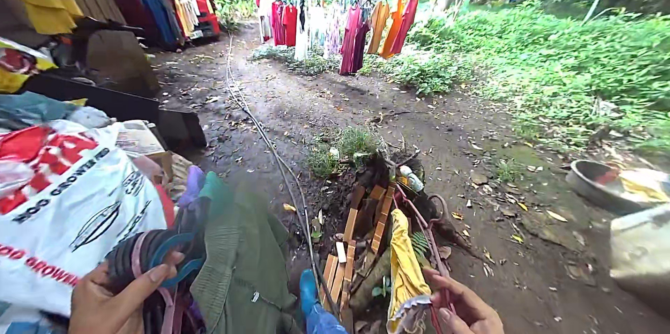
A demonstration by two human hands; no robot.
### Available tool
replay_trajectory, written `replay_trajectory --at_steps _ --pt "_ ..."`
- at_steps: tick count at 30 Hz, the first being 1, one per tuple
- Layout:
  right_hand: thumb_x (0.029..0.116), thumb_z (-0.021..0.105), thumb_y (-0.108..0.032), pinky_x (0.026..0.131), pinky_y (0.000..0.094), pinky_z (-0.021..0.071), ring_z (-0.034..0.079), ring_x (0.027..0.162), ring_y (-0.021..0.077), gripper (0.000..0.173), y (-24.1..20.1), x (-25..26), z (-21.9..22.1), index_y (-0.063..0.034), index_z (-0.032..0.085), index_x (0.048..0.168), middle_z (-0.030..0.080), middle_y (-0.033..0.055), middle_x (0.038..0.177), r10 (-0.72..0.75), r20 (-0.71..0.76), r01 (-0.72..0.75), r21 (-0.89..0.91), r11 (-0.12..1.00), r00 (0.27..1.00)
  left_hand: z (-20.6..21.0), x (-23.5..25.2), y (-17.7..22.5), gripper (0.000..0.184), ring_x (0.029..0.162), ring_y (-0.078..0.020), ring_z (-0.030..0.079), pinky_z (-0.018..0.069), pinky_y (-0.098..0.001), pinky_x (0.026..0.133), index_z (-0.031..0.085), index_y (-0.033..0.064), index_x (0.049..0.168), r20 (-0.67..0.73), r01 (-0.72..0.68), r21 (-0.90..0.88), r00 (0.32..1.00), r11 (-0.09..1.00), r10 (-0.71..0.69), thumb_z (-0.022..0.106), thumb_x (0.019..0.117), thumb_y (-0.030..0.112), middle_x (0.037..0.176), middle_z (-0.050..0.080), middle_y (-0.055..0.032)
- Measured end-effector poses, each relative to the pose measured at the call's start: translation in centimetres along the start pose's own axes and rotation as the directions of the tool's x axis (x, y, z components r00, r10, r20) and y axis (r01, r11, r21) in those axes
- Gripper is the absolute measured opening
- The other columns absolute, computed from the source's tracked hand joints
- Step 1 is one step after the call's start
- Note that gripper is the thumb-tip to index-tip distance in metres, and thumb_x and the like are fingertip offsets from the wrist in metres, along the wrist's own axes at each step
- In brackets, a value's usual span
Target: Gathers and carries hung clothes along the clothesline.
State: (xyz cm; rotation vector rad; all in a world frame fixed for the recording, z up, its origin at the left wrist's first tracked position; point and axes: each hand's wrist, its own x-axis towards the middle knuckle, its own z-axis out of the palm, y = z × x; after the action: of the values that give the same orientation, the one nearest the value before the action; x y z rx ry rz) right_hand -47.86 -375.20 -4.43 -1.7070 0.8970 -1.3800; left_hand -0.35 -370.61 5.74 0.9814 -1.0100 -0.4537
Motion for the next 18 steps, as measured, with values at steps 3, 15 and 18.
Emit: replay_trajectory --at_steps 3,15,18 --pt "0.0931 0.068 -0.016 0.086 0.0183 0.0572 0.068 0.097 -0.0028 0.043 5.7 9.2 1.1 -0.0342 0.068 0.132 0.067 -0.0148 0.134 0.009 -0.035 -0.009 0.006 1.000 0.999 3.0 8.3 -5.6 0.037 0.073 0.0004 0.071 0.0594 -0.0182 0.070 0.072 0.0305 0.095 0.034 0.044 -0.022 0.998 0.999 -0.043 0.066 0.0781 -0.002 0.083 0.077 0.0136" --pt "0.0879 0.067 -0.006 0.080 0.0160 0.0574 0.068 0.093 -0.0020 0.040 14.6 48.4 6.7 -0.0221 0.071 0.125 0.066 -0.0086 0.137 -0.052 -0.202 0.059 0.029 0.998 0.978 10.9 41.0 -15.1 0.038 0.079 -0.0010 0.071 0.0587 -0.0209 0.077 0.067 0.0239 0.099 -0.076 -0.020 0.055 0.997 0.998 0.025 0.056 0.0791 -0.007 0.085 0.076 0.0135" --pt "0.0899 0.070 -0.014 0.079 0.0150 0.0567 0.068 0.092 -0.0022 0.037 17.3 55.4 6.6 -0.0260 0.072 0.125 0.067 -0.0095 0.136 -0.096 -0.222 0.102 0.014 0.995 0.970 11.9 47.9 -18.3 0.033 0.080 -0.0028 0.071 0.0587 -0.0216 0.078 0.067 0.0182 0.098 -0.063 -0.049 0.063 0.997 0.997 0.053 0.053 0.0804 -0.007 0.084 0.076 0.0106"
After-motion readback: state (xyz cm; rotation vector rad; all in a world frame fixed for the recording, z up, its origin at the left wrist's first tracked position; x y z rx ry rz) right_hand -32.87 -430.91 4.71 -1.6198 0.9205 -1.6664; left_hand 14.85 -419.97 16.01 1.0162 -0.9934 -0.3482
